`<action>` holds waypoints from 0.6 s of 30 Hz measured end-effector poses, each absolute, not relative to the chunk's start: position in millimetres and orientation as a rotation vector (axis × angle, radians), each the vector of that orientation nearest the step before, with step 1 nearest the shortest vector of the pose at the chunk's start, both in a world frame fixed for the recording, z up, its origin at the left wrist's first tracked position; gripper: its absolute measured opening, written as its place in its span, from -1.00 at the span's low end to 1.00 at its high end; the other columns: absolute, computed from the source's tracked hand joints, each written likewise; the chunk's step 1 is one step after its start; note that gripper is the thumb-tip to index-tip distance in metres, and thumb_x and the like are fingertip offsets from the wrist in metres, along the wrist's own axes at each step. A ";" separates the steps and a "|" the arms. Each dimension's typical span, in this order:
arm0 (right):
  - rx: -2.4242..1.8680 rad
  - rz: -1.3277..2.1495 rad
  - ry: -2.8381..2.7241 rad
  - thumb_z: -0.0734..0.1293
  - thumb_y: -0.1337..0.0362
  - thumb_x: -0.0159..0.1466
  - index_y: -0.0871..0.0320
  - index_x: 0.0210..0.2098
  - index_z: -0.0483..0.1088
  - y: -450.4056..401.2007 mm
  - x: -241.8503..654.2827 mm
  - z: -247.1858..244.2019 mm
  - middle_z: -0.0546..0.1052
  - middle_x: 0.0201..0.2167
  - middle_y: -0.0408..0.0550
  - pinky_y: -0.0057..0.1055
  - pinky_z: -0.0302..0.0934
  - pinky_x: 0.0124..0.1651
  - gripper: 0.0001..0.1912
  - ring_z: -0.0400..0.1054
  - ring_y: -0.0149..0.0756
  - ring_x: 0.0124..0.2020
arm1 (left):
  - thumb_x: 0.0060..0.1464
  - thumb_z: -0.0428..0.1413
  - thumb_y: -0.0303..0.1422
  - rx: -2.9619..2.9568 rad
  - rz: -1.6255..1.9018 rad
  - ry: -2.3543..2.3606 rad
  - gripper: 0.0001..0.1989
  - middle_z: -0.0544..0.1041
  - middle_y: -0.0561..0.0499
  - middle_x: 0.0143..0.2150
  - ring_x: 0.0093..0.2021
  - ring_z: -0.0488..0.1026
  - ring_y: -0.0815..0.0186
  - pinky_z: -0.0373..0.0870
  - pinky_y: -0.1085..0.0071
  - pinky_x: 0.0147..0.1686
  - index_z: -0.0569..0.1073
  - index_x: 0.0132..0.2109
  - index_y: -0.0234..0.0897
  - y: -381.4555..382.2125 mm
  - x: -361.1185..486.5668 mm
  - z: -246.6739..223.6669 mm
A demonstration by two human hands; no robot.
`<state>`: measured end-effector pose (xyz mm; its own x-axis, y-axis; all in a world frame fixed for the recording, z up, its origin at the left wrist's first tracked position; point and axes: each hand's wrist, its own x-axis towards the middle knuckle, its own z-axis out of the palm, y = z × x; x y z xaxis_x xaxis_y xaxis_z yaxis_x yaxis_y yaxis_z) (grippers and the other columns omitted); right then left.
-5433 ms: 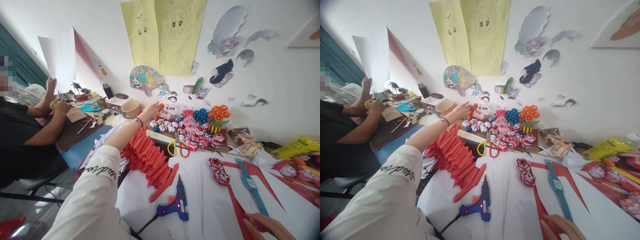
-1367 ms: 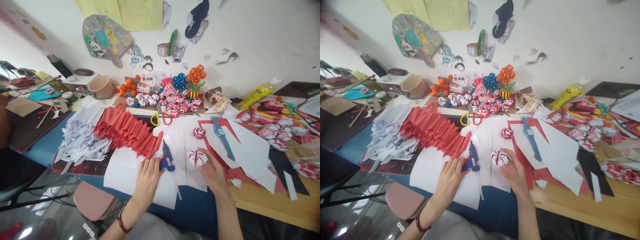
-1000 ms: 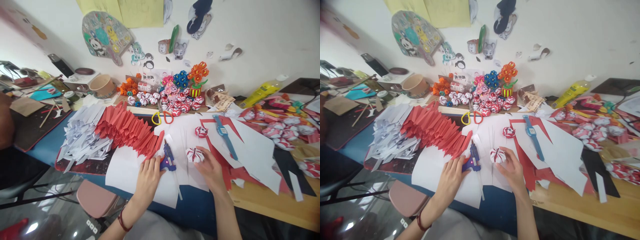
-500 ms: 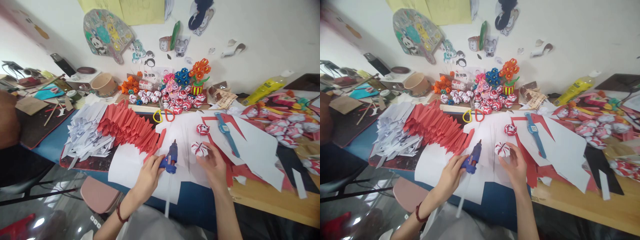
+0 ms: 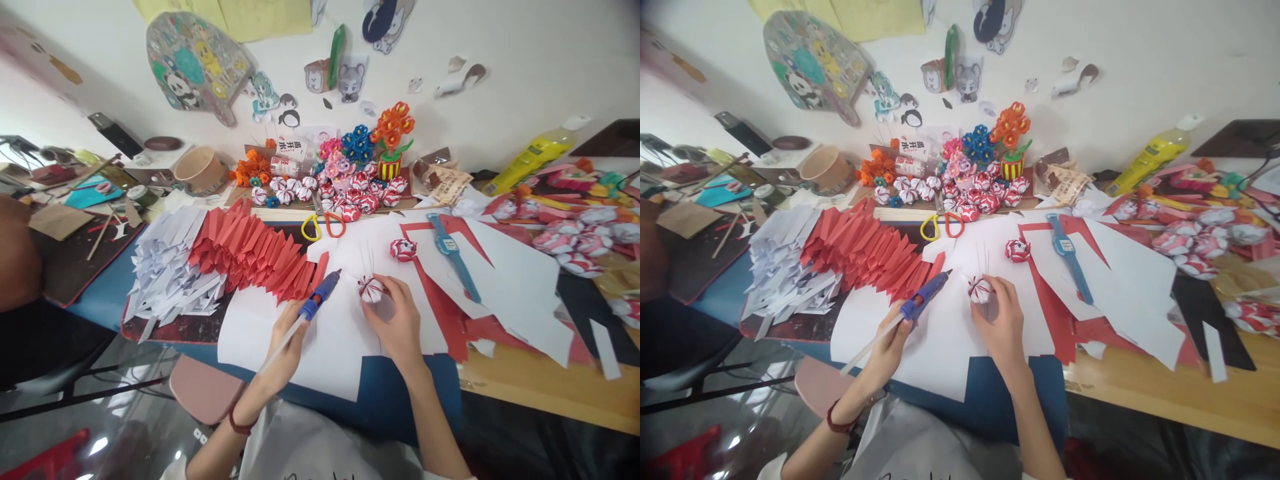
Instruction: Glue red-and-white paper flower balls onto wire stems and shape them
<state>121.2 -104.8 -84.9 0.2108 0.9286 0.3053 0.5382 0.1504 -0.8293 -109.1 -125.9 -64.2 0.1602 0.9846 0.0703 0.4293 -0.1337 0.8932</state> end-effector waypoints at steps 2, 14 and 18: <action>-1.513 0.490 -1.480 0.36 0.34 0.23 0.01 0.13 0.37 -106.9 118.6 -86.4 0.44 0.06 0.03 -0.11 0.32 0.17 -0.54 0.38 -0.08 0.10 | 0.39 -0.10 -0.13 1.620 0.931 1.400 -0.65 0.44 -0.06 -0.19 -0.18 0.39 0.23 0.34 0.31 -0.11 0.45 -0.03 -0.27 -127.0 -111.3 -64.1; -1.576 0.383 -1.114 0.46 0.23 0.18 0.08 0.10 0.42 -114.4 140.3 -77.5 0.50 0.04 0.05 -0.04 0.33 0.19 -0.51 0.45 -0.07 0.01 | 0.40 -0.17 -0.10 1.542 0.726 1.309 -0.55 0.36 0.01 -0.36 -0.31 0.27 0.28 0.18 0.37 -0.26 0.37 -0.34 -0.27 -146.0 -125.6 -47.8; -1.663 0.408 -1.094 0.47 0.20 0.17 0.08 0.17 0.37 -123.6 151.9 -83.6 0.52 0.06 0.07 0.04 0.29 0.19 -0.42 0.46 -0.02 0.03 | 0.40 -0.17 -0.08 1.528 0.693 1.345 -0.54 0.32 0.03 -0.41 -0.37 0.26 0.30 0.17 0.38 -0.31 0.30 -0.39 -0.26 -147.3 -123.5 -49.1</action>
